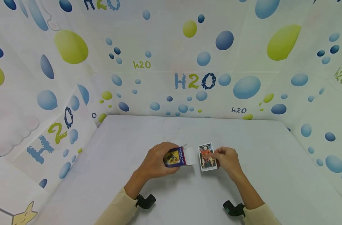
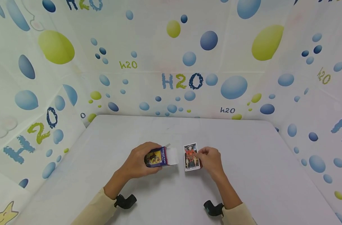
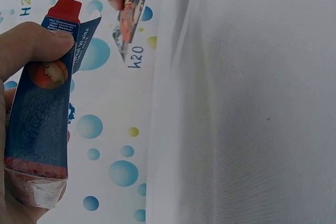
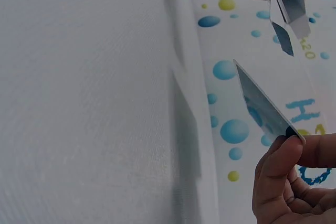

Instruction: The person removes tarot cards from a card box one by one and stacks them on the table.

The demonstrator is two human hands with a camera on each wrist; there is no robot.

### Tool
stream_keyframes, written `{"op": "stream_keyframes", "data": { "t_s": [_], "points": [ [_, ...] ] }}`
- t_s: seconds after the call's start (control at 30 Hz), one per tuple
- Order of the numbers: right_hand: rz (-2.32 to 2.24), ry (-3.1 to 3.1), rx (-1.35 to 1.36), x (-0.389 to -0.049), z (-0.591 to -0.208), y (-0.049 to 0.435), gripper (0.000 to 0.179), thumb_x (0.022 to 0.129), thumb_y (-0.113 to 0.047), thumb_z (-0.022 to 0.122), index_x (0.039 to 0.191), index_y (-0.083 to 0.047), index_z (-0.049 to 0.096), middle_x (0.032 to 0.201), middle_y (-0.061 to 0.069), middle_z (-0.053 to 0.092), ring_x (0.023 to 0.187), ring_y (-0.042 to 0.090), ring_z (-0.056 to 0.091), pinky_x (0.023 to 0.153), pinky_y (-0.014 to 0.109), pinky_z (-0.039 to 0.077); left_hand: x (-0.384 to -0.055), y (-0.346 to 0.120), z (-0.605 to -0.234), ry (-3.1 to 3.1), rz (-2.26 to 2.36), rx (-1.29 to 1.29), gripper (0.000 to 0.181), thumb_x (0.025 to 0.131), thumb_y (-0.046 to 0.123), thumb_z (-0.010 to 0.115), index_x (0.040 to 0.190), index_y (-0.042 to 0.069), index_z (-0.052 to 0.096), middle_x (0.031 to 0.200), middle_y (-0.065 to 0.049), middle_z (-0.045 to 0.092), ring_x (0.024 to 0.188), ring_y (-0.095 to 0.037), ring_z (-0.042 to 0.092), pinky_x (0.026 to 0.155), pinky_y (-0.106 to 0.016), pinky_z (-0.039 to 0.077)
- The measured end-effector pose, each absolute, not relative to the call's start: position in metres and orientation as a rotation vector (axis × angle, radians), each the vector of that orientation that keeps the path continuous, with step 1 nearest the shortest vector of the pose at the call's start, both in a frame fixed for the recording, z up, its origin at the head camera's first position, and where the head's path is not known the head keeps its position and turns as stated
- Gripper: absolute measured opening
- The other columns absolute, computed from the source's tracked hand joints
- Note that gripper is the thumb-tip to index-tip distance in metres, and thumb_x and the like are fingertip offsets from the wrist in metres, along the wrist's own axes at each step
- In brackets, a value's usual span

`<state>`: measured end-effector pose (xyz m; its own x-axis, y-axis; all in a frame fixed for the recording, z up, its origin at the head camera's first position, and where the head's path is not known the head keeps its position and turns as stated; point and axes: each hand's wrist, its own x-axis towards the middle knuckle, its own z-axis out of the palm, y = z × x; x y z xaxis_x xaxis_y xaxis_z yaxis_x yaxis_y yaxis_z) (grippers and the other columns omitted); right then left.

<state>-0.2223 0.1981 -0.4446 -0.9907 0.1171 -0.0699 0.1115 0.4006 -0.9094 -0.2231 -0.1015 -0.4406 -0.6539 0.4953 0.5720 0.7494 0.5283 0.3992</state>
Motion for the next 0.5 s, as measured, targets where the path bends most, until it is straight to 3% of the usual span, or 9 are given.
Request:
{"op": "stream_keyframes", "data": {
  "t_s": [0.5],
  "points": [
    [1.563,-2.807,-0.221,-0.2255,-0.4521,0.2030,0.017,0.091,-0.014,0.066,0.083,0.000,0.068,0.071,0.006,0.065,0.058,0.018,0.059,0.052,0.030,0.049,-0.2236,-0.0994,-0.4382,-2.390,-0.890,-1.008,0.071,0.068,0.033,0.093,0.129,0.014,0.063,0.122,0.003,0.067,0.106,-0.011,0.061,0.090,-0.033,0.055]
  ]
}}
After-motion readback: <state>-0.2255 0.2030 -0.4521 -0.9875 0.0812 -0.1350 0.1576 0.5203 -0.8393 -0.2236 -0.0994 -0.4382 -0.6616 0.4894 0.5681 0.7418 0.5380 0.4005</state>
